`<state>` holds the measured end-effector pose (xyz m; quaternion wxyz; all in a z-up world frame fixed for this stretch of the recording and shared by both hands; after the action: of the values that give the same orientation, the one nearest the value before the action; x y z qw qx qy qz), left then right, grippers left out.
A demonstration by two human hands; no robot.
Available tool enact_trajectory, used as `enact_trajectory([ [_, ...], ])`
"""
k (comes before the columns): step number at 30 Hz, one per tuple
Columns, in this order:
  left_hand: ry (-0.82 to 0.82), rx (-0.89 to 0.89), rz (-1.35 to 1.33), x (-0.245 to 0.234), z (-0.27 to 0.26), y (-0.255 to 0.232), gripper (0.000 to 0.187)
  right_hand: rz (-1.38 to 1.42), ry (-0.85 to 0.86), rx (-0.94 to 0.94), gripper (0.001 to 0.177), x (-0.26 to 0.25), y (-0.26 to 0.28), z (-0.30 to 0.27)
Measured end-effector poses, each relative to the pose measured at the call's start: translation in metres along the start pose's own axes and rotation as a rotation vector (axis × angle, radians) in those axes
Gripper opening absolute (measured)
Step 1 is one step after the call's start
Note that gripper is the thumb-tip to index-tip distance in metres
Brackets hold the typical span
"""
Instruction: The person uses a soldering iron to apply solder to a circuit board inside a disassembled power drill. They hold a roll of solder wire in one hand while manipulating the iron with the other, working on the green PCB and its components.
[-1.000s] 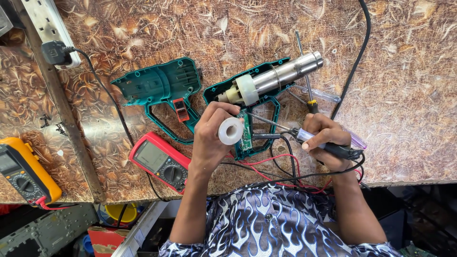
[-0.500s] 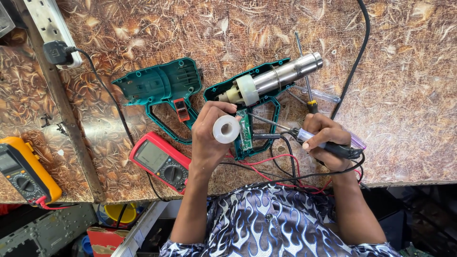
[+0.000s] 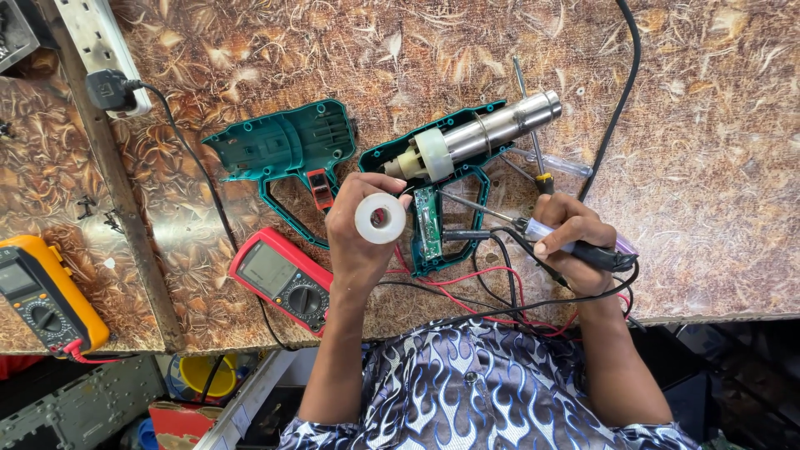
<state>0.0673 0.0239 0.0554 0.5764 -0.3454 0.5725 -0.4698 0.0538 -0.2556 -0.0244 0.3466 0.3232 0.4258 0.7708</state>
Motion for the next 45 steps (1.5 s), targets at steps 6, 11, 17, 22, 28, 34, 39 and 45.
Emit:
enact_trajectory([
  [6, -0.055, -0.030, -0.040, -0.007, -0.009, -0.006, 0.018, 0.001, -0.069, -0.056, 0.014, -0.001, 0.020, 0.001],
  [11, -0.070, -0.124, -0.081, -0.007, -0.026, -0.018, 0.014, -0.159, -0.347, -0.074, 0.010, -0.031, 0.074, -0.017],
  [17, -0.079, -0.133, -0.128, -0.006, -0.038, -0.025, 0.015, 0.037, -0.567, -0.228, 0.011, -0.121, 0.089, -0.108],
  [22, -0.108, -0.140, -0.127, -0.005, -0.046, -0.024, 0.018, -1.186, -0.611, 0.421, 0.018, -0.110, 0.101, -0.077],
  [28, -0.188, -0.142, -0.201, -0.003, -0.057, -0.026, 0.021, -0.855, -0.726, 0.270, 0.013, -0.088, 0.115, -0.084],
  [34, -0.210, -0.165, -0.357, 0.014, -0.068, -0.025, 0.013, -0.271, -0.725, 0.069, 0.009, -0.066, 0.109, -0.080],
  [39, -0.233, -0.246, -0.390, 0.027, -0.080, -0.009, 0.012, 0.117, -0.508, -0.019, 0.016, -0.018, 0.097, -0.048],
  [45, -0.262, -0.168, -0.407, 0.043, -0.087, 0.001, 0.020, 0.291, -0.437, -0.012, 0.012, -0.008, 0.024, -0.060],
])
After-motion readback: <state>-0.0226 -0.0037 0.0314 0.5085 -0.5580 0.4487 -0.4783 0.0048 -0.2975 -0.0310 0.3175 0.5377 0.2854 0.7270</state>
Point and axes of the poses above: each hand's wrist, its own z-axis towards the middle knuckle, its own x-axis out of the palm, y = z × x, the point moved 3 cm from there along z, towards the middle knuckle, and after that the axes turned 15 degrees about y, right-handed, at the moved point
